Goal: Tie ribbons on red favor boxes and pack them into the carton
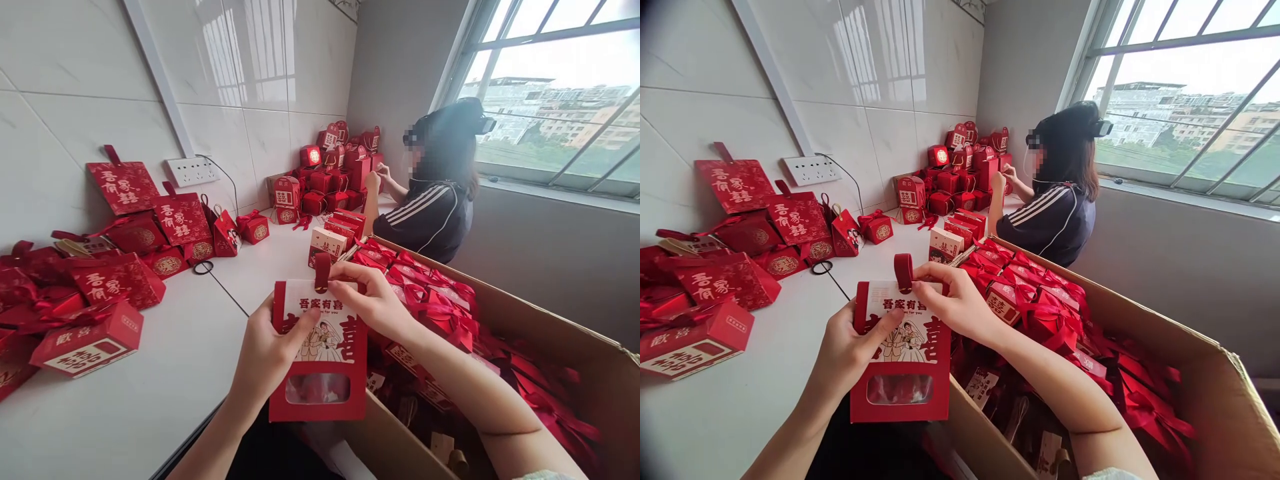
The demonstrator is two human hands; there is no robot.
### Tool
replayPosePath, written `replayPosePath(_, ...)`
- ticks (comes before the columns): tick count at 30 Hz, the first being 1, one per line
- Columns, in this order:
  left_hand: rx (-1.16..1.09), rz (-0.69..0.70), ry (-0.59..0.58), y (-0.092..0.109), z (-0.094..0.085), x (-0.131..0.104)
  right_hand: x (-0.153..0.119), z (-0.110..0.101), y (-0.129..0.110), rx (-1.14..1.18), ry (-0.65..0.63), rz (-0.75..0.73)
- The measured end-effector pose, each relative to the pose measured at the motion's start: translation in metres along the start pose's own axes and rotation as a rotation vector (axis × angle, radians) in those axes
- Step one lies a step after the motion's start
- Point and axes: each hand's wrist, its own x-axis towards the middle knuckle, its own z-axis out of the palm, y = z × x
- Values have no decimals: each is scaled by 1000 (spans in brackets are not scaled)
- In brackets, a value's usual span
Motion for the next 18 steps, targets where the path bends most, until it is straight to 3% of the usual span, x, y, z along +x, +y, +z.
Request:
replayPosePath(14,-33,-17,-29,9,20,1,-12,-17,2,48,64,-21)
replayPosePath(18,0,6,-87,8,24,3,-17,-21,2,6,93,-18)
